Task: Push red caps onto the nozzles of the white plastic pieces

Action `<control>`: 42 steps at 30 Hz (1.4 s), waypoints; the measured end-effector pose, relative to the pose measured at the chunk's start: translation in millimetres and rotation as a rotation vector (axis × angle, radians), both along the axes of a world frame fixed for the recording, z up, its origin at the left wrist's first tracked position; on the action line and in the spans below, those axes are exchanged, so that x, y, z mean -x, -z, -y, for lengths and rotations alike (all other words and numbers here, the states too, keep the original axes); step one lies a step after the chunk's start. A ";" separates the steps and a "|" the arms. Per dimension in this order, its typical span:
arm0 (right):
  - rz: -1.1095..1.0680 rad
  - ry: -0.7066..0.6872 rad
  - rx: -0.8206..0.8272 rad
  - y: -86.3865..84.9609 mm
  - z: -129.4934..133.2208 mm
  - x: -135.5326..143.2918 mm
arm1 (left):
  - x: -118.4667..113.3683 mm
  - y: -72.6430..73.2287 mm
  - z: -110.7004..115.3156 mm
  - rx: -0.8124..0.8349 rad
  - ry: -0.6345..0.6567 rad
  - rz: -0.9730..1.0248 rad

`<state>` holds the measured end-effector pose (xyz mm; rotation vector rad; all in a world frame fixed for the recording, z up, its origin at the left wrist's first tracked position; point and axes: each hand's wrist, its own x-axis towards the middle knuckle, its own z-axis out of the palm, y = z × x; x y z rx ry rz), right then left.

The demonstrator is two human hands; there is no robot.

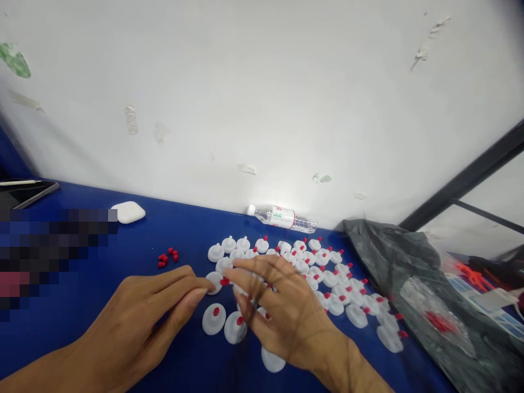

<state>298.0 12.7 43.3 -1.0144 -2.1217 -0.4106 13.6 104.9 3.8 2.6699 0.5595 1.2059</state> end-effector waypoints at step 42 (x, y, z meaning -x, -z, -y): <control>0.024 0.124 0.185 14.4 -6.1 -7.6 | -9.1 2.1 -0.3 0.258 -0.102 0.007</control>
